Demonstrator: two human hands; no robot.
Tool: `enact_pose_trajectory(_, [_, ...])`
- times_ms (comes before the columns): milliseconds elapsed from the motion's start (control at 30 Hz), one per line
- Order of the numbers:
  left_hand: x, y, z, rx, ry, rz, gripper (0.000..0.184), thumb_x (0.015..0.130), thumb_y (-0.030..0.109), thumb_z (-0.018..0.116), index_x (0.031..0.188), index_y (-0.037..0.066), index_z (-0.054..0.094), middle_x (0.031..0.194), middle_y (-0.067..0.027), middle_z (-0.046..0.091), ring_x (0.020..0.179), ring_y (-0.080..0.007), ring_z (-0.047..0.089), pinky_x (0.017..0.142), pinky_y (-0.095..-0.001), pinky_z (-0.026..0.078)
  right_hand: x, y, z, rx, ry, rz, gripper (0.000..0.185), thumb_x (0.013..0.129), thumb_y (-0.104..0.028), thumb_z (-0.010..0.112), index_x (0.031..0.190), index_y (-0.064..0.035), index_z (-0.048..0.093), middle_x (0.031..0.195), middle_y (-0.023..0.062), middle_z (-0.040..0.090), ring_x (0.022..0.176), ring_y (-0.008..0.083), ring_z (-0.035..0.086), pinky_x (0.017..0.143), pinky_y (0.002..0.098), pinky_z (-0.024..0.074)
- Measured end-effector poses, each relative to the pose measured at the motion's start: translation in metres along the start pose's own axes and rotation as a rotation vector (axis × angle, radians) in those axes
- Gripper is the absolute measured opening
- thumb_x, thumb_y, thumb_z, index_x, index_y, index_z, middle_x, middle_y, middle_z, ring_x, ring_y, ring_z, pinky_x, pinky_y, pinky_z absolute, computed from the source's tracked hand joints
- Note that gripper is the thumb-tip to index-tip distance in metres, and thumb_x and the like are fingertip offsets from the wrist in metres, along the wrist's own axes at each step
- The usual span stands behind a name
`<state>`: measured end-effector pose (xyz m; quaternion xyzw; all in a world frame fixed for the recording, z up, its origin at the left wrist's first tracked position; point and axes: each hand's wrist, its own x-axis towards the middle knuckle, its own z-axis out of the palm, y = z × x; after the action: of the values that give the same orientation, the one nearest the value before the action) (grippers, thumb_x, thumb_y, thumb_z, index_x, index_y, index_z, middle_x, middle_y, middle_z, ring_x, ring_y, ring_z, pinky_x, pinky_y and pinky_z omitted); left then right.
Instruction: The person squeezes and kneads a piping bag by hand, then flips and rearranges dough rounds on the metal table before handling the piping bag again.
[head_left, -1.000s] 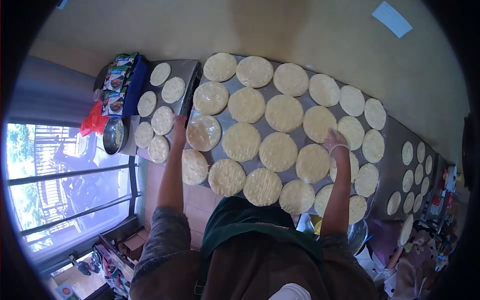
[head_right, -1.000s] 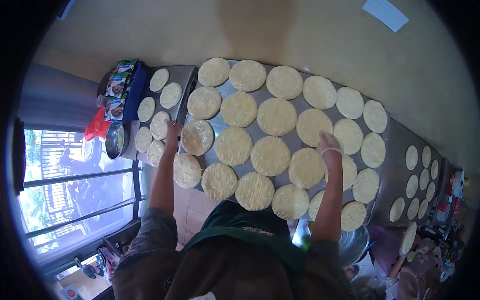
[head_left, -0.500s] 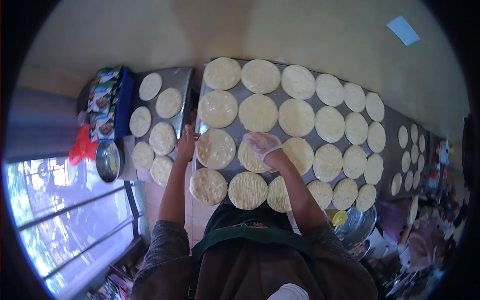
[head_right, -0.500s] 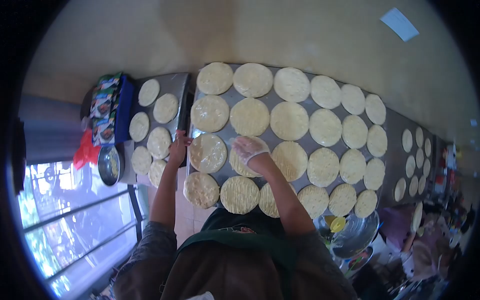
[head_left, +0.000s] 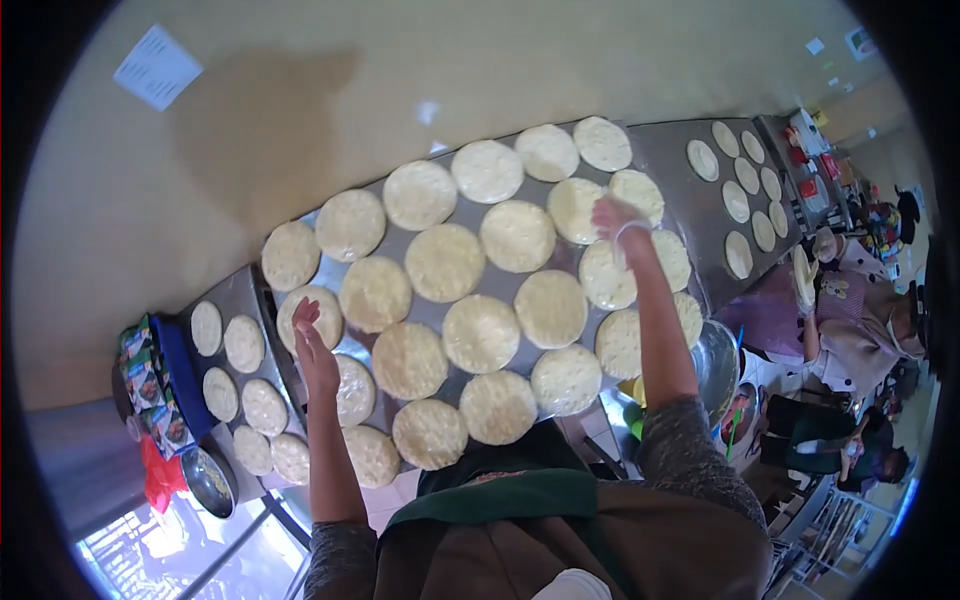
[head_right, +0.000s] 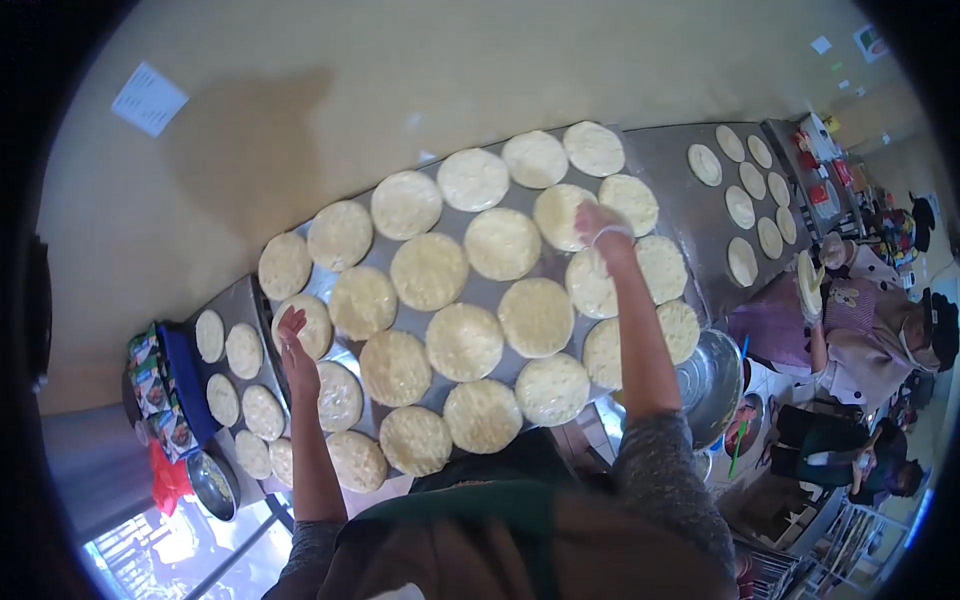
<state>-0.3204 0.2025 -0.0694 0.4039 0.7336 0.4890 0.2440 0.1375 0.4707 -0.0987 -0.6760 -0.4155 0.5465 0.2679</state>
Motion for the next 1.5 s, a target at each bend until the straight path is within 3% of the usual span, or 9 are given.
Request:
enact_pose_trajectory(200, [-0.002, 0.085, 0.128, -0.071, -0.294, 0.171, 0.075, 0.093, 0.059, 0.018, 0.125, -0.003, 0.042, 0.118, -0.0173, 0.052, 0.113, -0.0269, 0.048, 0.100, -0.0379, 0.031, 0.191, 0.006, -0.123, -0.184, 0.357, -0.100, 0.048, 0.089, -0.050, 0.043, 0.092, -0.0071, 0.064, 0.089, 0.0071, 0.062, 0.084, 0.0167, 0.058, 0.073, 0.0301, 0.0454])
enact_pose_trajectory(367, [-0.033, 0.122, 0.206, -0.068, -0.413, 0.121, 0.086, 0.088, 0.066, 0.010, 0.123, -0.005, 0.044, 0.114, -0.0163, 0.054, 0.110, -0.0257, 0.049, 0.099, -0.0386, 0.032, 0.282, -0.001, -0.135, -0.371, 0.521, -0.063, 0.060, 0.090, -0.055, 0.038, 0.091, -0.0015, 0.064, 0.088, 0.0138, 0.063, 0.080, 0.0239, 0.059, 0.077, 0.0325, 0.0466])
enact_pose_trajectory(467, [-0.053, 0.119, 0.222, -0.061, -0.440, 0.036, 0.086, 0.088, 0.067, 0.010, 0.124, -0.005, 0.043, 0.113, -0.0165, 0.054, 0.110, -0.0260, 0.049, 0.099, -0.0391, 0.032, 0.282, -0.021, -0.122, 0.294, -0.096, 0.184, 0.064, 0.090, -0.057, 0.036, 0.096, 0.0015, 0.062, 0.091, 0.0150, 0.065, 0.083, 0.0235, 0.061, 0.083, 0.0329, 0.0463])
enact_pose_trajectory(767, [-0.071, 0.107, 0.202, -0.093, -0.257, -0.116, 0.076, 0.093, 0.058, 0.011, 0.123, -0.004, 0.045, 0.109, -0.0146, 0.056, 0.105, -0.0253, 0.052, 0.097, -0.0384, 0.035, 0.283, -0.022, -0.105, 0.673, -0.303, -0.119, 0.048, 0.093, -0.043, 0.039, 0.104, -0.0014, 0.061, 0.099, 0.0107, 0.065, 0.091, 0.0229, 0.062, 0.083, 0.0359, 0.0483])
enact_pose_trajectory(1067, [-0.079, 0.092, 0.162, -0.039, -0.051, -0.161, 0.072, 0.095, 0.055, 0.012, 0.120, -0.003, 0.048, 0.106, -0.0127, 0.058, 0.103, -0.0217, 0.053, 0.097, -0.0355, 0.035, 0.216, -0.047, -0.073, 0.967, -0.567, 0.047, 0.066, 0.089, -0.056, 0.035, 0.128, -0.0049, 0.047, 0.128, 0.0118, 0.052, 0.116, 0.0307, 0.051, 0.100, 0.0462, 0.0394])
enact_pose_trajectory(1133, [-0.080, 0.088, 0.148, 0.002, 0.028, -0.199, 0.071, 0.096, 0.054, 0.013, 0.119, -0.003, 0.050, 0.107, -0.0127, 0.058, 0.103, -0.0212, 0.053, 0.097, -0.0348, 0.035, 0.265, 0.000, -0.080, 1.065, -0.811, -0.188, 0.074, 0.086, -0.064, 0.034, 0.133, -0.0069, 0.042, 0.134, 0.0118, 0.046, 0.121, 0.0314, 0.046, 0.102, 0.0499, 0.0358])
enact_pose_trajectory(1200, [-0.081, 0.076, 0.134, -0.039, 0.114, -0.254, 0.070, 0.096, 0.052, 0.012, 0.118, -0.002, 0.051, 0.109, -0.0130, 0.058, 0.103, -0.0209, 0.053, 0.096, -0.0349, 0.035, 0.174, -0.060, -0.070, 1.041, -0.427, -0.054, 0.086, 0.084, -0.070, 0.027, 0.140, -0.0051, 0.028, 0.144, 0.0138, 0.030, 0.131, 0.0321, 0.033, 0.107, 0.0508, 0.0267])
enact_pose_trajectory(1367, [-0.077, 0.018, 0.106, -0.136, 0.416, -0.612, 0.081, 0.091, 0.064, 0.017, 0.125, -0.004, 0.046, 0.116, -0.0179, 0.056, 0.111, -0.0247, 0.051, 0.098, -0.0390, 0.034, 0.166, -0.032, -0.072, 1.227, -0.561, -0.122, 0.094, 0.079, -0.076, 0.030, 0.141, -0.0045, 0.026, 0.145, 0.0144, 0.029, 0.133, 0.0340, 0.027, 0.109, 0.0518, 0.0217])
enact_pose_trajectory(1500, [-0.049, -0.058, 0.095, 0.099, 0.463, -0.484, 0.085, 0.089, 0.066, 0.017, 0.126, -0.006, 0.044, 0.121, -0.0252, 0.052, 0.118, -0.0360, 0.046, 0.099, -0.0420, 0.033, 0.121, -0.029, -0.053, 1.265, -0.652, -0.277, 0.095, 0.079, -0.076, 0.031, 0.141, -0.0043, 0.025, 0.146, 0.0151, 0.026, 0.134, 0.0349, 0.026, 0.109, 0.0529, 0.0204])
